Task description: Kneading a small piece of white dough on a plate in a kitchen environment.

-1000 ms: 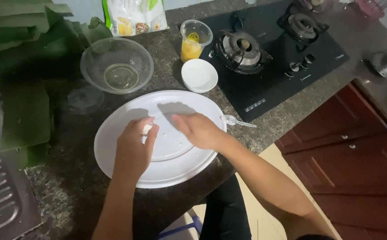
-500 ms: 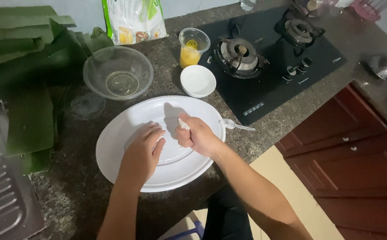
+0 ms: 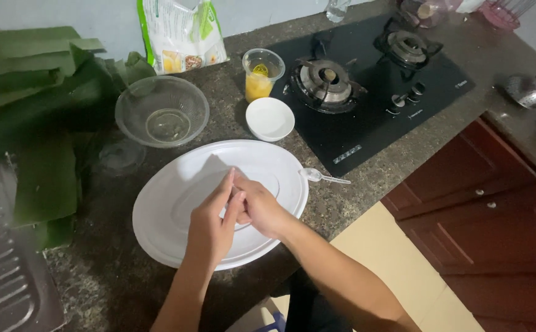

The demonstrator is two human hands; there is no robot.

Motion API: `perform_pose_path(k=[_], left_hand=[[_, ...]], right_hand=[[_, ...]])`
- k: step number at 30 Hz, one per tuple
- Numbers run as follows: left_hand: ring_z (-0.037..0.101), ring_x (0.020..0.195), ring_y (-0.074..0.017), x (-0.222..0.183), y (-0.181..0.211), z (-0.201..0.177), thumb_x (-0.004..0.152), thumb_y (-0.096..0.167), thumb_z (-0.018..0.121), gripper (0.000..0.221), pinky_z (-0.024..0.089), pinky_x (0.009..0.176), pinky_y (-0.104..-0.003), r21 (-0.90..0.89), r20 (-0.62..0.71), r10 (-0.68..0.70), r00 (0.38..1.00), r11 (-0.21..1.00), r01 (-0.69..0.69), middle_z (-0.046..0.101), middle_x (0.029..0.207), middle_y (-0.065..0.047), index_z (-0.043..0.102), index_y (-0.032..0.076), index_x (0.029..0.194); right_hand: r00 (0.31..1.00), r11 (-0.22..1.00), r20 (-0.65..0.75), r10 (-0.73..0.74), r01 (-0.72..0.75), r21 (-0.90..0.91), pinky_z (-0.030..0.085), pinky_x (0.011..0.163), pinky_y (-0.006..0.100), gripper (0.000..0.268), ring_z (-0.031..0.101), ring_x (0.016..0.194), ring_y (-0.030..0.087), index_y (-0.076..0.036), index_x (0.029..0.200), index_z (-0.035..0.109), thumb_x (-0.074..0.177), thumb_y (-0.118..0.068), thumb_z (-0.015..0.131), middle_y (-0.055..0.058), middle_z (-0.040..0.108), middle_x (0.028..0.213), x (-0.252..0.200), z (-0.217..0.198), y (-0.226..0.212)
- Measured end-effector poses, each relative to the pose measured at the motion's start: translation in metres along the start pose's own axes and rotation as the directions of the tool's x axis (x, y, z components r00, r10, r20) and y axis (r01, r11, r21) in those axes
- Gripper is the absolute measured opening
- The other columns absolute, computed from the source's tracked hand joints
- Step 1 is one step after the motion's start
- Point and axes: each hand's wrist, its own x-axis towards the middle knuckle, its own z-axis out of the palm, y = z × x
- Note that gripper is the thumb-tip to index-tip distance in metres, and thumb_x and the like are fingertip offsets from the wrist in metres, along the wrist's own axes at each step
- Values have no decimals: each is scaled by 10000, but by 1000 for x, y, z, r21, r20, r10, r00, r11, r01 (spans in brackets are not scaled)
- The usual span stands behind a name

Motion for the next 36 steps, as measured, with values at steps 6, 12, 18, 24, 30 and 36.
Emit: perform_pose_path(k=[6,12,18,24,30,36], left_hand=[[556,1290,-262,1,-3,11,1011,266,575,410,445,1089,-361,16,-72,51,996,999,-50,592,1420,-105,586,159,1407],[503,1377,-311,1,-17,14,1014,226,512,388,449,1081,-413,154,-15,139,990,979,-135,583,1437,-73,609,91,1365],[522,1369,-287,1,1,10,1011,166,476,367,490,1024,-392,147,-18,118,993,983,-114,626,1395,-46,642,107,1333],[551,1340,-250,3,5,11,1026,110,422,353,438,1116,-382,173,-32,232,972,959,-223,639,1375,-56,663,75,1281],[581,1301,-312,4,-7,18,1013,63,456,358,492,1060,-417,380,-77,336,939,880,-284,670,1333,-87,677,64,1295],[630,1237,-302,11,9,14,1045,38,460,293,486,1099,-436,363,-125,520,845,816,-449,710,1232,-131,695,-21,1210]], right_hand=[[984,977,-61,169,-159,144,195,376,139,590,218,439,51,-163,681,431,1057,-605,323,-50,272,548,-1,1,7],[980,985,166,106,-80,-155,106,475,258,719,125,472,86,-178,528,291,875,-770,78,-64,186,496,-6,-4,-13],[991,856,123,44,26,-517,285,502,252,776,282,487,100,-155,561,373,816,-796,17,-23,308,498,-17,-2,-33],[994,706,88,59,21,-708,374,658,289,841,457,569,161,-131,578,420,774,-800,-50,24,448,546,-24,-6,-49],[992,744,109,63,26,-668,452,981,370,958,653,1049,226,-155,939,687,801,-784,-21,56,738,1079,-31,-8,-60],[934,998,357,4,17,-56,466,1082,369,778,647,1077,167,-102,1073,674,1018,-712,196,66,714,1064,-14,-33,-19]])
